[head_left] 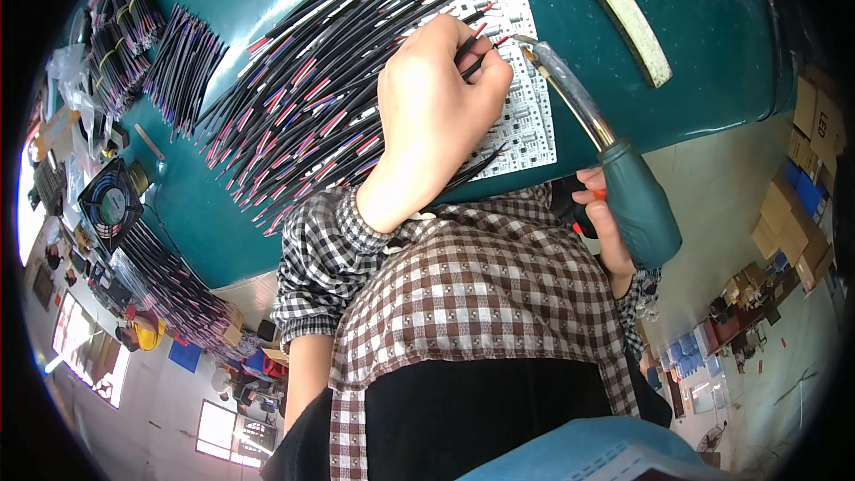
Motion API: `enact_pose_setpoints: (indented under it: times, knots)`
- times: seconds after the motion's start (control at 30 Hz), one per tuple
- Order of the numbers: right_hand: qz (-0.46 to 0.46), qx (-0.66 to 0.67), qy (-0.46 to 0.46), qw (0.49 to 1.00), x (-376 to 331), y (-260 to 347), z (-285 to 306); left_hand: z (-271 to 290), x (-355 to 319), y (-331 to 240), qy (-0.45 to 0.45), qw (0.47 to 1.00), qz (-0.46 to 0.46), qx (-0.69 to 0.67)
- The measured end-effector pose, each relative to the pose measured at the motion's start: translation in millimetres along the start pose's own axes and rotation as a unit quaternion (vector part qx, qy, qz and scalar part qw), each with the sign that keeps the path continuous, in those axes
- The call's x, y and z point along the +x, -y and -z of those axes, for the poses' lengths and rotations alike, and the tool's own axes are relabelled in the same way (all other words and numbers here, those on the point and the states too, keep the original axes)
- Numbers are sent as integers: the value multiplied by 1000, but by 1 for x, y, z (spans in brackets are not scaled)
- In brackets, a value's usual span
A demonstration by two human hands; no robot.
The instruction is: The person inserts bundles of wires into connectors on a circuit board using a handheld soldering iron.
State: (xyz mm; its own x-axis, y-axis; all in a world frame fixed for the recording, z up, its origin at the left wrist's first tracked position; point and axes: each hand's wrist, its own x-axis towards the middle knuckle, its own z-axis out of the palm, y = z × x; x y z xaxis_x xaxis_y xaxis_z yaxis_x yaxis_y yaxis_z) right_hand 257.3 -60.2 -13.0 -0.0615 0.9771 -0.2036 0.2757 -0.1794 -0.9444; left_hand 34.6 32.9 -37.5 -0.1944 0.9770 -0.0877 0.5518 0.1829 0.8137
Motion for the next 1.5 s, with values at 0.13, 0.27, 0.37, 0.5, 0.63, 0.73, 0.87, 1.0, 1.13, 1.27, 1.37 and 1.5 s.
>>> enact_pose_setpoints:
  times: [0.13, 0.27, 0.37, 0.5, 0.63, 0.73, 0.87, 1.0, 1.13, 1.27, 1.37, 1.5]
  knots:
    - [18, -16, 1, 1000, 2, -1, 0, 0, 0, 1, 5, 1000, 2, 0]
    - [-4, -9, -5, 1000, 2, 4, -2, 0, 1, 1, 8, 1000, 2, -3]
    - [1, -24, -12, 1000, 2, 2, 0, 0, 1, 1, 8, 1000, 0, -1]
    - [40, -174, 36, 983, 3, 6, 6, 0, 1, -1, 13, 1000, 12, 5]
    - [43, -224, 51, 972, -2, 5, 11, -1, 2, -1, 11, 1000, 2, 3]
    - [28, -112, 43, 992, 0, 2, 6, 1, 1, 0, 7, 1000, 7, 0]
    - [-22, -13, -24, 999, 1, 10, -3, 0, 1, 0, 7, 1000, 2, 5]
    - [62, -104, 50, 991, 11, 6, 13, -2, -1, 1, -3, 1000, -16, 2]
    - [58, -50, 65, 995, -2, -9, 18, -9, -10, 7, -51, 994, -94, 38]
    - [-26, 20, -15, 999, 4, 9, -2, -12, -9, 11, -58, 993, -95, 31]
    - [-5, -35, -6, 999, 3, 3, -1, -12, -7, 10, -57, 995, -77, 28]
    - [-4, -18, -6, 1000, 2, -1, -1, -11, -5, 9, -49, 997, -48, 23]
